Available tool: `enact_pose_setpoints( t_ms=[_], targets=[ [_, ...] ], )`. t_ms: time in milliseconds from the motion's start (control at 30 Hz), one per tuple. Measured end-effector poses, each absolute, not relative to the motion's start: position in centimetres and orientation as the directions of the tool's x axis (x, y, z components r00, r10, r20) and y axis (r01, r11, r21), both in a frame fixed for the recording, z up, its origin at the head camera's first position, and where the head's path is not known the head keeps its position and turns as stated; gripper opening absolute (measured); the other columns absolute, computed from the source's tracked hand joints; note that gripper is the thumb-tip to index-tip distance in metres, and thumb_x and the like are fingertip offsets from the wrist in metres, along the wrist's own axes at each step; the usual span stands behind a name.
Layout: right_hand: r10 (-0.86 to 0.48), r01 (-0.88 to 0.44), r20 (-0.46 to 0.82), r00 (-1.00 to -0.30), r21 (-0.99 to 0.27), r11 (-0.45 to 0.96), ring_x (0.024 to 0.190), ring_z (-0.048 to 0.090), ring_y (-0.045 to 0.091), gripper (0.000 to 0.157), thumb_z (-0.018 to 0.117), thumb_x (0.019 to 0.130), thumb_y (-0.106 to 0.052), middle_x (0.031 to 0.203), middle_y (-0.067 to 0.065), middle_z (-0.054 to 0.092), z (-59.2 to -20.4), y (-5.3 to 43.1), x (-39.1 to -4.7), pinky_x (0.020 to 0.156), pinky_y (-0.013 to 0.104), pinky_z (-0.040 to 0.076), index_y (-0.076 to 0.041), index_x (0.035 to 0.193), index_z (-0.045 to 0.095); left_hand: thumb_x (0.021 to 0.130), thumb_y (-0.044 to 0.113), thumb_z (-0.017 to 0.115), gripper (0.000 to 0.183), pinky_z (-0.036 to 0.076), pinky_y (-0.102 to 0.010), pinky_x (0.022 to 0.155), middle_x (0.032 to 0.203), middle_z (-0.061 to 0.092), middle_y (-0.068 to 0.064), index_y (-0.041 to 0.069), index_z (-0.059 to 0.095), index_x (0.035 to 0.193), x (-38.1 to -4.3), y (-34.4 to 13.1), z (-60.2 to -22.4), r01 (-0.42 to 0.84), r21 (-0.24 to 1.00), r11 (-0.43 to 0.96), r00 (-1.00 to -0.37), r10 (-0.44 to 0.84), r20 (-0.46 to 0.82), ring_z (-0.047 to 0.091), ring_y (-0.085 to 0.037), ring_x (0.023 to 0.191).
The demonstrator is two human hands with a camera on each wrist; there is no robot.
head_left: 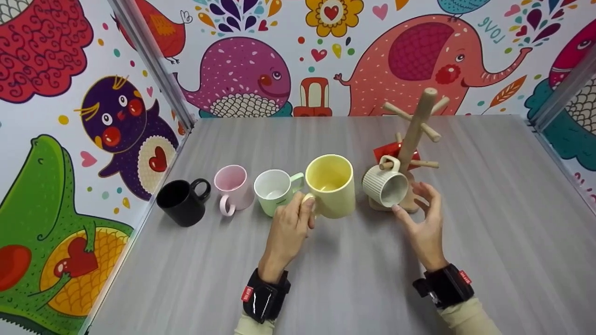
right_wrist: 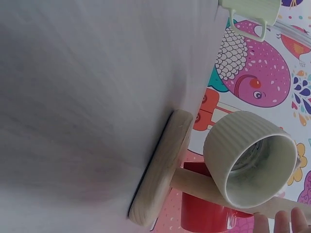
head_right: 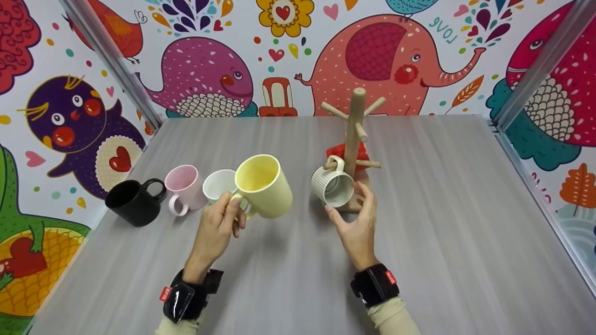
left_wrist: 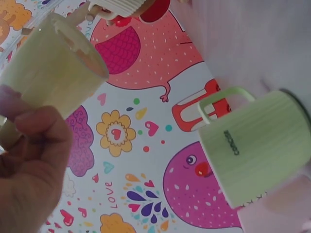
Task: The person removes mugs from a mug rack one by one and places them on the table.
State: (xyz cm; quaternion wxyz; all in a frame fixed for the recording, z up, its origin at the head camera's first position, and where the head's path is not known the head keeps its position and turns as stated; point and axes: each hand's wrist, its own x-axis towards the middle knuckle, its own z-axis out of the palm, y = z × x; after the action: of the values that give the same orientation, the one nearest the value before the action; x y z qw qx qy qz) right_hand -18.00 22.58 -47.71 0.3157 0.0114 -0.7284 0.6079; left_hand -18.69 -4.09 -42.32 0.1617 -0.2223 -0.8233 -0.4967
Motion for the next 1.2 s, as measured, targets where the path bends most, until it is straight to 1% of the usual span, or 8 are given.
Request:
enact_pose_setpoints(
  t_ms=[100, 267, 467, 567, 767, 933, 1200],
  targets=[
    [0.376, -0.393, 0.469, -0.799, -0.881, 0.263, 0.121, 0.047, 0.016, 0.067, 0.073, 0.079, 0.013, 0.13, 0.025, 0.052, -47.7, 22.6, -18.2, 0.104, 0.029, 0.039, 0.014, 0.137, 0.039, 0.106, 0.009, 0.052, 0.027, 0.038, -0.02, 0.044, 0.057, 0.055, 0.002, 0.007, 0.051, 0.079, -18.7, -4.6, -42.3, 0.529, 0.741, 0.413, -0.846, 0.184, 0.501, 0.047, -0.003, 0.045],
    [0.375, -0.376, 0.466, -0.801, -0.88, 0.29, 0.122, 0.047, 0.017, 0.067, 0.074, 0.08, 0.01, 0.131, 0.024, 0.052, -47.9, 22.6, -18.3, 0.104, 0.03, 0.039, 0.014, 0.137, 0.04, 0.106, 0.008, 0.051, 0.026, 0.037, -0.018, 0.044, 0.057, 0.057, 0.001, 0.007, 0.052, 0.081, -18.9, -5.9, -42.3, 0.529, 0.728, 0.436, -0.841, 0.155, 0.518, 0.048, -0.006, 0.044],
    [0.385, -0.363, 0.478, -0.79, -0.869, 0.335, 0.121, 0.046, 0.012, 0.067, 0.076, 0.079, 0.009, 0.131, 0.022, 0.053, -48.0, 22.8, -18.0, 0.102, 0.032, 0.039, 0.013, 0.136, 0.041, 0.106, 0.006, 0.05, 0.025, 0.037, -0.018, 0.044, 0.057, 0.057, 0.002, 0.008, 0.052, 0.081, -18.9, -7.5, -42.4, 0.511, 0.719, 0.472, -0.844, 0.114, 0.525, 0.049, -0.006, 0.044],
    [0.388, -0.362, 0.484, -0.784, -0.865, 0.347, 0.12, 0.046, 0.011, 0.067, 0.076, 0.079, 0.009, 0.13, 0.022, 0.053, -48.1, 22.9, -18.0, 0.102, 0.03, 0.039, 0.014, 0.135, 0.042, 0.106, 0.005, 0.05, 0.025, 0.039, -0.019, 0.044, 0.058, 0.057, 0.002, 0.007, 0.052, 0.081, -18.8, -8.2, -42.5, 0.498, 0.722, 0.481, -0.846, 0.087, 0.526, 0.05, -0.006, 0.045],
    [0.392, -0.356, 0.488, -0.78, -0.861, 0.364, 0.12, 0.047, 0.012, 0.066, 0.077, 0.079, 0.009, 0.129, 0.023, 0.053, -48.0, 23.0, -18.1, 0.102, 0.031, 0.039, 0.014, 0.135, 0.042, 0.106, 0.007, 0.05, 0.022, 0.042, -0.021, 0.045, 0.059, 0.057, 0.003, 0.007, 0.053, 0.084, -18.4, -9.5, -42.6, 0.476, 0.727, 0.496, -0.85, 0.045, 0.525, 0.051, -0.006, 0.047],
    [0.403, -0.334, 0.47, -0.785, -0.869, 0.364, 0.12, 0.047, 0.013, 0.066, 0.077, 0.08, 0.008, 0.128, 0.024, 0.054, -48.1, 23.1, -18.2, 0.102, 0.034, 0.039, 0.015, 0.135, 0.042, 0.105, 0.005, 0.051, 0.024, 0.041, -0.022, 0.044, 0.059, 0.056, 0.003, 0.007, 0.053, 0.082, -18.0, -10.7, -42.9, 0.461, 0.73, 0.505, -0.847, 0.006, 0.531, 0.049, -0.004, 0.046],
    [0.413, -0.307, 0.456, -0.788, -0.873, 0.379, 0.121, 0.047, 0.019, 0.065, 0.077, 0.081, 0.006, 0.129, 0.027, 0.054, -48.3, 23.4, -18.3, 0.101, 0.033, 0.039, 0.014, 0.135, 0.042, 0.106, 0.008, 0.05, 0.026, 0.039, -0.021, 0.045, 0.058, 0.057, 0.005, 0.007, 0.052, 0.08, -17.6, -12.5, -43.0, 0.378, 0.758, 0.531, -0.864, -0.093, 0.496, 0.049, -0.003, 0.044]
  ],
)
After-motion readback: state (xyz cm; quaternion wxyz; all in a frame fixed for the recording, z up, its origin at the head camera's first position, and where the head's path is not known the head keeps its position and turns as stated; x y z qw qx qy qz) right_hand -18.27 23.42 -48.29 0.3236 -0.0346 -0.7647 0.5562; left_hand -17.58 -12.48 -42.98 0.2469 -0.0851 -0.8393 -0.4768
